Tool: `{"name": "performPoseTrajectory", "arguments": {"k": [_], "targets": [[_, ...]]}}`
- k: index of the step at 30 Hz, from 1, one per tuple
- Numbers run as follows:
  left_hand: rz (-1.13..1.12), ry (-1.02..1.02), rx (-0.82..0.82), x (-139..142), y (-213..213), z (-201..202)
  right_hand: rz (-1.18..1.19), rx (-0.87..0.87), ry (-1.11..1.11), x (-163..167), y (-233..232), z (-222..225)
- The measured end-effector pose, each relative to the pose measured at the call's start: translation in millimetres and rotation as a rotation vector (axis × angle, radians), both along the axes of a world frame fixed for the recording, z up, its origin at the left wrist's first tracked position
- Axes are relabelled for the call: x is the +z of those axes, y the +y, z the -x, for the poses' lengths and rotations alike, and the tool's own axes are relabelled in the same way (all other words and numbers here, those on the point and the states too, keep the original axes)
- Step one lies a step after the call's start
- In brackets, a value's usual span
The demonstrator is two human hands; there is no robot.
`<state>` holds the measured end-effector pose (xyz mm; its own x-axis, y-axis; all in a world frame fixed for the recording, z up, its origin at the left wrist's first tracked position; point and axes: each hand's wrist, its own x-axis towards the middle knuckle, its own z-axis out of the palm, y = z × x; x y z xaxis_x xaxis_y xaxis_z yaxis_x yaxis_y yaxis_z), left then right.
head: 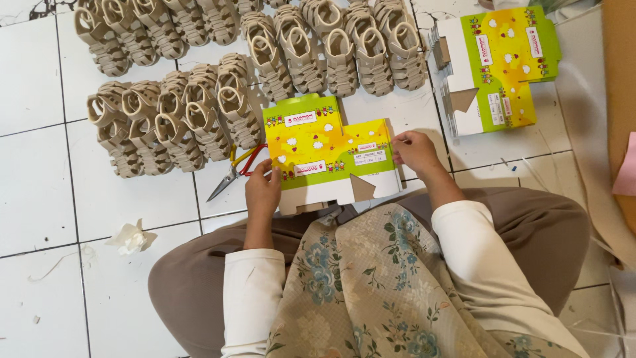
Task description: The person assembles flat-packed shoe boxes, picks up pairs of beige sandals, and places them inside the boxes. The person closes the boxes and stacks them on the floor. At one point, the person uses scissors to trim a tag on a sandal before packing it.
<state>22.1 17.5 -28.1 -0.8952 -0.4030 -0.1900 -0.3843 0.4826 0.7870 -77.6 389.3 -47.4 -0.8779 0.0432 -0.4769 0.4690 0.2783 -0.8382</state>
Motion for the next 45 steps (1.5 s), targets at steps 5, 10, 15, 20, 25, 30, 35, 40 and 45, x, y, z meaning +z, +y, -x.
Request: {"name": "performPoseTrajectory", "arguments": {"k": [5,10,15,20,25,30,35,40,45], "targets": [[-0.347,0.203,0.045,-19,-9,5,0.297,-0.047,-0.12,-5,0,5],[-0.66,0.237,0.258,-13,-42,2,-0.017,-0.006,0.062,4,5,4],[-0.623,0.356,0.34,1,-61,2,-0.373,0.15,0.057,7,6,1],[-0.512,0.253,0.25,-11,-34,5,-0.085,0.043,-0.059,2,6,6],[-0.326,0.193,0.211,-25,-25,7,-0.007,0.006,-0.122,-1,8,7],[-0.442,0.202,0.169,-33,-25,9,0.024,-0.025,-0.169,0,4,9],[-0.6,0.082,0.282,-27,-17,9,0.083,-0.045,-0.253,4,2,9],[-1.169,-0.024,0.121,-6,-6,0,0.171,0.043,-0.225,6,-1,6],[-0.888,0.097,0.058,7,-30,-5,-0.409,0.061,0.247,0,12,9]]}}
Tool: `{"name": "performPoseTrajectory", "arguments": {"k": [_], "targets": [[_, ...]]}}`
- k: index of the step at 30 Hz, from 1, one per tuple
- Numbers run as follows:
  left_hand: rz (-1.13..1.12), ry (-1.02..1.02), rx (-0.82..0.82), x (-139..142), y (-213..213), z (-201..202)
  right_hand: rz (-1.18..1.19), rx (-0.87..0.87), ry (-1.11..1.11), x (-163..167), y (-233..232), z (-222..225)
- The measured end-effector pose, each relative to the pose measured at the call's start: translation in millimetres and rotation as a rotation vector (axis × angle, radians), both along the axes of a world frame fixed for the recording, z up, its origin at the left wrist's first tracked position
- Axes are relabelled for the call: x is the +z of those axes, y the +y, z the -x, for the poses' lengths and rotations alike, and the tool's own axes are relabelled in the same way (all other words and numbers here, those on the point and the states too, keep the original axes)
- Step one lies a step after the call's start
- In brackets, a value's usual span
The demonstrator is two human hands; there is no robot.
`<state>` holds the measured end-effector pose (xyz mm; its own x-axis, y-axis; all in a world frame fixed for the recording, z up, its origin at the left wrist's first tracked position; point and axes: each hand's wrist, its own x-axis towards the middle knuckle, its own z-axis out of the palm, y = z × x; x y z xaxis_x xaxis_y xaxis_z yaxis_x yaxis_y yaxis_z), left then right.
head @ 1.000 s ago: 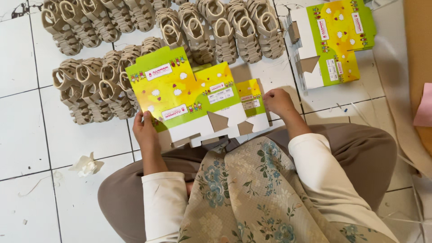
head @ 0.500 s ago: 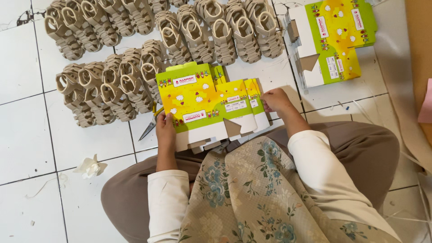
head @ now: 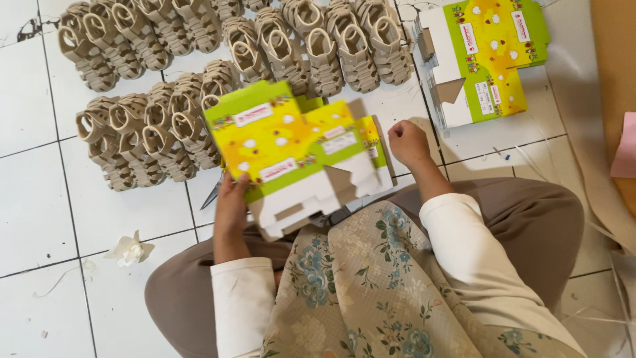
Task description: The person assembles flat-packed shoe boxes, picks up pairs of beige sandals, and places them inside the boxes. The person closes the boxes and stacks them on the floor. At one point, the person uses scissors to trim a tag on a sandal before packing it.
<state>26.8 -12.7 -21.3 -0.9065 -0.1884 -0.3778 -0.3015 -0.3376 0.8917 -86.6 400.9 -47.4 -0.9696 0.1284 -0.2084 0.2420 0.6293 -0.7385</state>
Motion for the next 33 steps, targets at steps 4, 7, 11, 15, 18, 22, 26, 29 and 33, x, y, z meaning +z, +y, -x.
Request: {"name": "performPoseTrajectory", "arguments": {"k": [4,7,11,15,18,22,26,29,33], "targets": [[0.133,-0.16,0.055,1,-24,1,0.256,-0.053,-0.288,-4,-1,3],[0.13,-0.14,0.039,-7,-21,1,0.228,-0.052,-0.308,-4,-5,2],[0.067,-0.129,0.068,-22,-12,5,0.27,-0.059,-0.311,-3,-4,2],[0.04,-0.038,-0.032,-36,-2,11,0.307,-0.053,-0.314,-5,-2,3],[0.036,-0.058,-0.055,-41,11,12,0.326,-0.052,-0.318,-7,-2,3],[0.113,-0.043,-0.089,-38,18,11,0.332,-0.054,-0.333,-7,-1,3],[0.119,-0.029,-0.075,-23,23,8,0.304,-0.048,-0.338,-5,2,1],[0.188,0.0,-0.014,-10,32,7,0.35,-0.052,-0.373,-2,3,2],[-0.082,0.044,0.021,7,38,5,0.52,0.023,-0.353,2,8,5]]}}
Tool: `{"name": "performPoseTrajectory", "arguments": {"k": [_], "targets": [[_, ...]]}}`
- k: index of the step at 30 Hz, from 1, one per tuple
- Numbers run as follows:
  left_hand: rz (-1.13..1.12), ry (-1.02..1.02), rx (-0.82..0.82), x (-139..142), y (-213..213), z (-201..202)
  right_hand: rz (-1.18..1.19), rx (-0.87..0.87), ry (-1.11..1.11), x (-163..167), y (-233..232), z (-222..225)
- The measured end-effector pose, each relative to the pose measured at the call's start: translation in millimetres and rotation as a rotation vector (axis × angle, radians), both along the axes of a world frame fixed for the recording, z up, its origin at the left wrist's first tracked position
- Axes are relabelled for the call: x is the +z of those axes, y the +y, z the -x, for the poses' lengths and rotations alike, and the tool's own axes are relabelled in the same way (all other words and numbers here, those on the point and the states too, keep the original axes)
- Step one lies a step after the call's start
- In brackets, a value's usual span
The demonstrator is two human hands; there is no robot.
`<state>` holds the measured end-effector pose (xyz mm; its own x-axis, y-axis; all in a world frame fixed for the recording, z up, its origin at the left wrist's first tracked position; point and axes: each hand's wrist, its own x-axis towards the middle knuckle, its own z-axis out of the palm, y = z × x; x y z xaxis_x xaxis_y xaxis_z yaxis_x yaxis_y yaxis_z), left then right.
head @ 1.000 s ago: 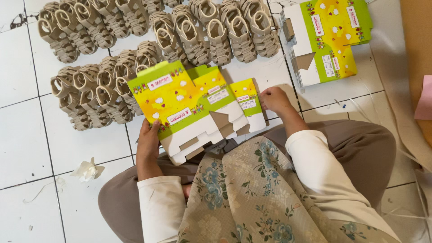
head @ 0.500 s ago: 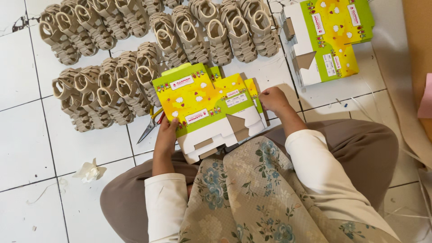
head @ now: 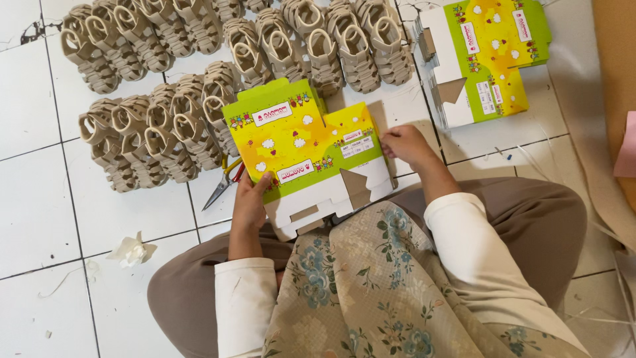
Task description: The person assembles flat-packed shoe boxes, picks up pairs of beige sandals, and places them inside the boxes. The person closes the boxes and stacks them on the floor. At one point, the person uses scissors to trim a tag on a sandal before packing it.
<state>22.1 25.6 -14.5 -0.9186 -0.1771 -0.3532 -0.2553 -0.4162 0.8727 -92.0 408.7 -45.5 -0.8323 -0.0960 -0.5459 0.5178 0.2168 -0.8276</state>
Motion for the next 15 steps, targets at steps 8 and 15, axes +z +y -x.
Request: {"name": "performPoseTrajectory", "arguments": {"k": [8,15], "targets": [[0.189,0.013,0.015,17,-36,-1,-0.092,-0.019,0.051,-9,4,2],[0.124,-0.069,0.002,2,-29,7,-0.128,-0.009,0.02,-14,-5,0]]}}
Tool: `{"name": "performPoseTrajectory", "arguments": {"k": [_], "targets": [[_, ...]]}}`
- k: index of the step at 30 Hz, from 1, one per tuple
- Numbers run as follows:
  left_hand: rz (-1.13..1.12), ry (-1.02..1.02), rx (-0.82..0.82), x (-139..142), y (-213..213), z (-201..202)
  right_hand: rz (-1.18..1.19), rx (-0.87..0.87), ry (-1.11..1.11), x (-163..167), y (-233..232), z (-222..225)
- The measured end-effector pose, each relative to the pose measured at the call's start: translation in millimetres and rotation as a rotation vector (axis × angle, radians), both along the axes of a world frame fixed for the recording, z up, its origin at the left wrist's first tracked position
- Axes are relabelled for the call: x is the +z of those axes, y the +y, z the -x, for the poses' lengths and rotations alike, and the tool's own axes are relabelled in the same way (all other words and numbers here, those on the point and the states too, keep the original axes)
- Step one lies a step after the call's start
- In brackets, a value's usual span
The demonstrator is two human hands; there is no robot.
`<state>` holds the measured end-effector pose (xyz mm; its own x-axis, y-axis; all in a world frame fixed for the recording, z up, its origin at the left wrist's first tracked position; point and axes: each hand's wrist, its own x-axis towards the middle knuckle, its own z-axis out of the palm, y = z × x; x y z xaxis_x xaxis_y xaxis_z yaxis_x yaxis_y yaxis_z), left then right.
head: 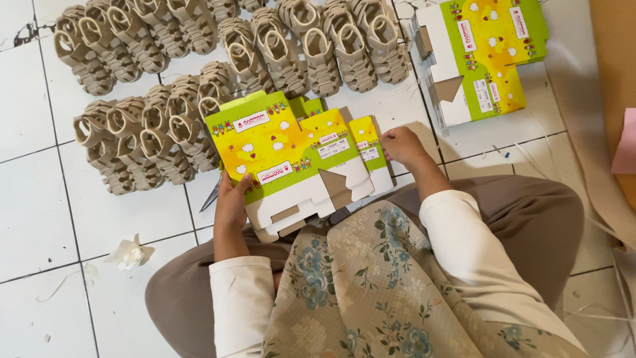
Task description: The person assembles flat-packed shoe boxes, picks up pairs of beige sandals, and places them inside the boxes. The person closes the boxes and stacks them on the floor. At one point, the person uses scissors to trim a tag on a sandal before packing it.
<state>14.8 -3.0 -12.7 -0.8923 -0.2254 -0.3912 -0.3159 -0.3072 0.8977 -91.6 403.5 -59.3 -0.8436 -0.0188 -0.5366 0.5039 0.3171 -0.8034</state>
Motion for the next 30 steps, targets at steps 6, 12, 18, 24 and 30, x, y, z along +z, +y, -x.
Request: {"name": "performPoseTrajectory", "arguments": {"k": [6,12,18,24,30], "targets": [[-0.07,-0.027,-0.022,-7,0,1,-0.034,0.016,-0.005,0,2,2],[-0.097,-0.078,-0.012,-4,3,2,0.054,0.062,0.0,1,0,4],[-0.191,-0.045,-0.021,1,2,0,0.201,0.033,-0.023,8,1,5],[-0.316,0.08,-0.051,11,6,-8,0.331,-0.113,0.02,7,13,10],[-0.343,0.173,-0.03,35,7,-14,0.774,-0.067,0.028,22,21,7]]}}
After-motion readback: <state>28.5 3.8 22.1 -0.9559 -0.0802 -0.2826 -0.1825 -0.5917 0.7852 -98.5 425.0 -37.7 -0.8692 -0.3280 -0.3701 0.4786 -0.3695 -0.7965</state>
